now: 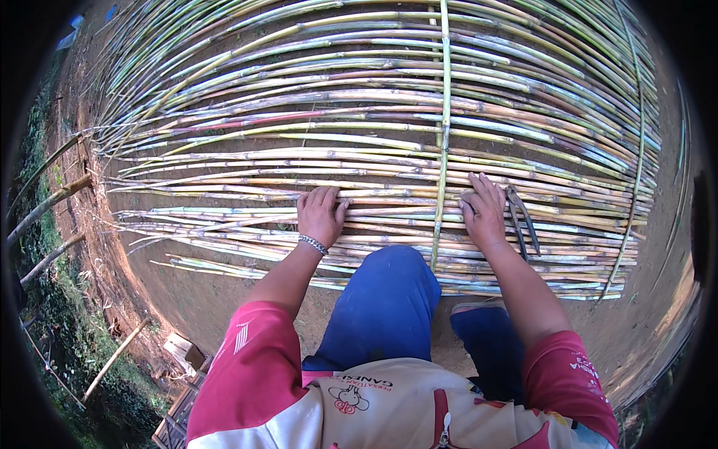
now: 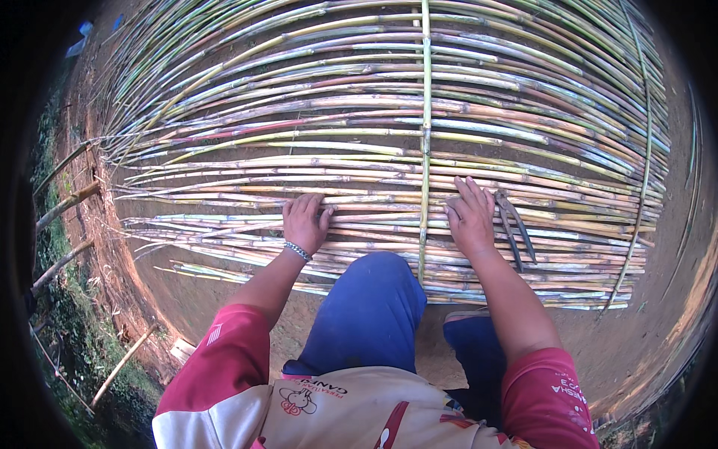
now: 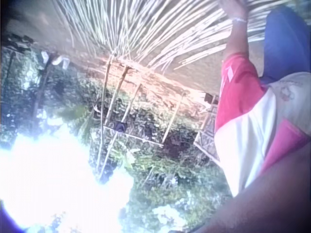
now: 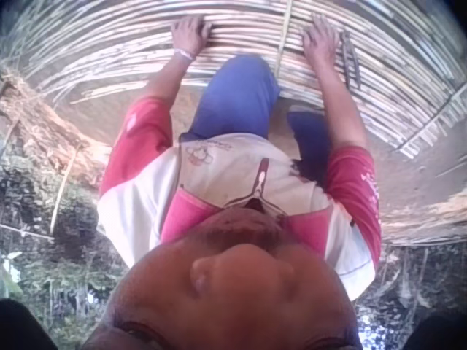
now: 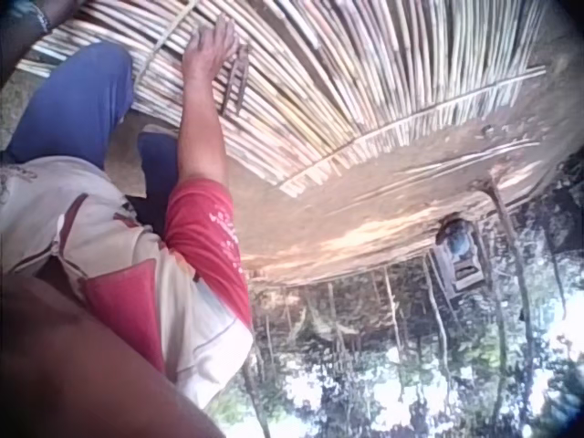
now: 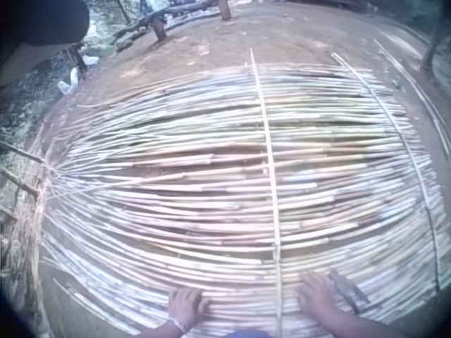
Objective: The person sits on the ground and weaves thin bamboo strips into a larger bamboo mat. They use a knife to cut and trim the strips as they integrate them into the structure.
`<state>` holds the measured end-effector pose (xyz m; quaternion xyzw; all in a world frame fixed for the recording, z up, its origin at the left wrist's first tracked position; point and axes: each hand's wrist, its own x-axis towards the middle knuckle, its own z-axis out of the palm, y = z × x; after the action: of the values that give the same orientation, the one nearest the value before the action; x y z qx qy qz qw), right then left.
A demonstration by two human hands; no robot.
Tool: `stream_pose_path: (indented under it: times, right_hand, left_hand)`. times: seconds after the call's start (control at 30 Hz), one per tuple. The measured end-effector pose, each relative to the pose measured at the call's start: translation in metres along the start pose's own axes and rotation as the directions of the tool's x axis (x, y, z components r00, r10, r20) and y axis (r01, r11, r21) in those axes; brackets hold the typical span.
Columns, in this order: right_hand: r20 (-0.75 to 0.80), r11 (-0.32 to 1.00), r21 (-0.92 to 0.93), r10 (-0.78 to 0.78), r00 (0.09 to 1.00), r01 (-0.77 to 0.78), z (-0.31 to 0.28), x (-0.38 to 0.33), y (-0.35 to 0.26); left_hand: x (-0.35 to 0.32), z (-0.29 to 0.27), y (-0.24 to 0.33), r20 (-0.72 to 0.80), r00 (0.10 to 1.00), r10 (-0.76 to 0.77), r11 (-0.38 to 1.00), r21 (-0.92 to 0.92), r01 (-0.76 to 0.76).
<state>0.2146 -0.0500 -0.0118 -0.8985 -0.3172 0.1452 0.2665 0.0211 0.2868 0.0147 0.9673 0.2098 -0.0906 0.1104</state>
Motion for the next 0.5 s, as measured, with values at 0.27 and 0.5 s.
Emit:
stream_pose_path:
  times: [0.27, 0.5]
  right_hand:
    - [0.022, 0.99, -0.091, -0.11, 0.994, 0.111, 0.0, 0.005, 0.004]
    - [0.06, 0.99, -0.071, -0.115, 0.992, 0.119, 0.002, 0.0, 0.011]
  left_hand:
    - [0.007, 0.024, 0.001, -0.123, 0.983, -0.136, 0.989, -0.081, 0.126]
    - [0.004, 0.028, 0.019, -0.318, 0.866, -0.386, 0.909, -0.293, 0.297]
